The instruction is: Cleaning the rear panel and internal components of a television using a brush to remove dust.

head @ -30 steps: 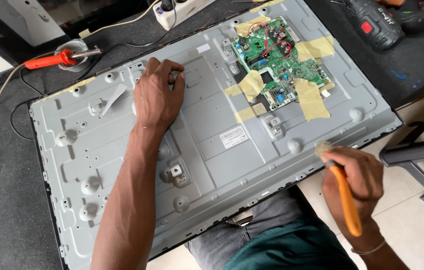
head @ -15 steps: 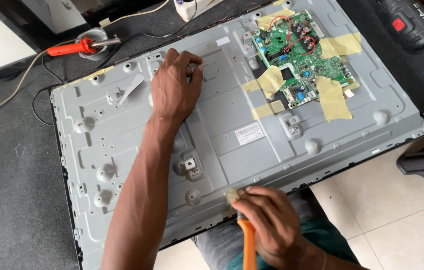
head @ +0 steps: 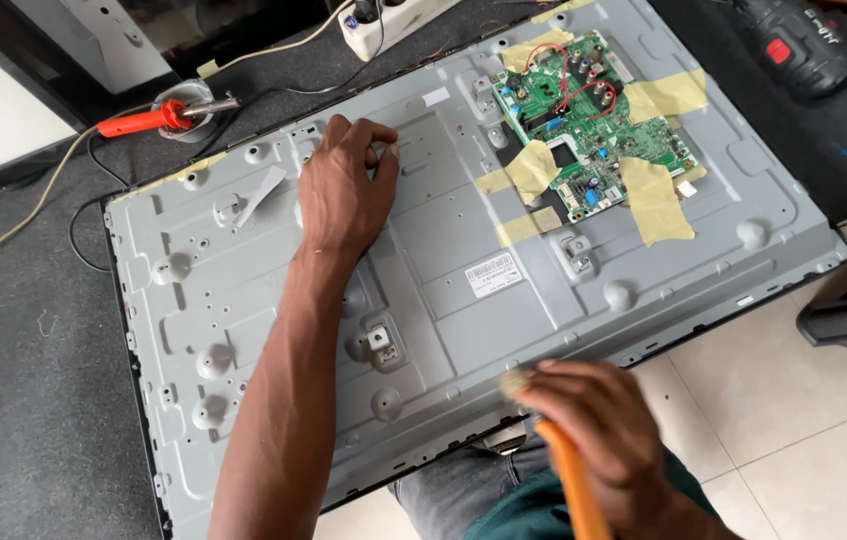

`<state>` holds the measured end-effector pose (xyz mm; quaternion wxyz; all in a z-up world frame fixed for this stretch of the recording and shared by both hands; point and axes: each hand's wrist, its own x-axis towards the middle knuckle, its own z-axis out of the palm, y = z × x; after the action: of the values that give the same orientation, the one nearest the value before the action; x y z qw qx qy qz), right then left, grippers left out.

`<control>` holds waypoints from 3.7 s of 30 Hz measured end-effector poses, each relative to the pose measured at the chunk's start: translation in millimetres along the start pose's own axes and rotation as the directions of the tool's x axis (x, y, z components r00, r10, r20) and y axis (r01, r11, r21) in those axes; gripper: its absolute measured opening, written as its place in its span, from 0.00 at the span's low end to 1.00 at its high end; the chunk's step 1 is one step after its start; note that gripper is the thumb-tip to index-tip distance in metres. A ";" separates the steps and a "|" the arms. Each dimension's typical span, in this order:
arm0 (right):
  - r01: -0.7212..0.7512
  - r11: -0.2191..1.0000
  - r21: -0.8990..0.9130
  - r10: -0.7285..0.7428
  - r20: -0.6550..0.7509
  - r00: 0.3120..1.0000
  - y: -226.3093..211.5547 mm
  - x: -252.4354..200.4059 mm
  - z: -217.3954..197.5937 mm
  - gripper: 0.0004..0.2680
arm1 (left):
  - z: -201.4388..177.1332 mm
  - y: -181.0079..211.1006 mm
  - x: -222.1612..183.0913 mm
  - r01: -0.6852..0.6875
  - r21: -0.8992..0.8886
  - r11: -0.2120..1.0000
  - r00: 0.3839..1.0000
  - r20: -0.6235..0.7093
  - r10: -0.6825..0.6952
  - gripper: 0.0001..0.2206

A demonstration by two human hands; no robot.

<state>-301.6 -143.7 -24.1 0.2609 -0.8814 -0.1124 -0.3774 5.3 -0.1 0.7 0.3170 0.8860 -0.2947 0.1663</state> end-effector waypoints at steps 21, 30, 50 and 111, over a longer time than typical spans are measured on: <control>-0.565 0.074 0.822 0.805 0.285 0.521 50.7 7.4 -59.2 0.12 | -2.4 0.8 -0.5 0.018 0.058 0.998 0.999 0.045 -0.021 0.05; -0.312 0.945 0.094 0.321 -0.105 0.941 35.5 42.4 -69.2 0.02 | -2.5 0.1 -1.5 0.033 0.027 0.999 0.998 0.043 -0.035 0.05; 0.037 0.990 0.138 -0.053 0.112 0.992 -20.3 23.3 16.4 0.07 | -0.5 0.0 -1.4 0.047 0.014 0.999 0.998 0.043 -0.048 0.06; 0.174 0.913 0.370 -0.248 0.164 0.955 -72.1 2.0 44.1 0.10 | -2.7 -0.5 -2.6 0.017 -0.005 1.000 1.000 0.021 -0.017 0.05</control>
<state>-301.9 -59.3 -21.1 0.3583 -0.8376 -0.2996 -0.2832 3.3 3.0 1.3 0.3174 0.8893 -0.2911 0.1537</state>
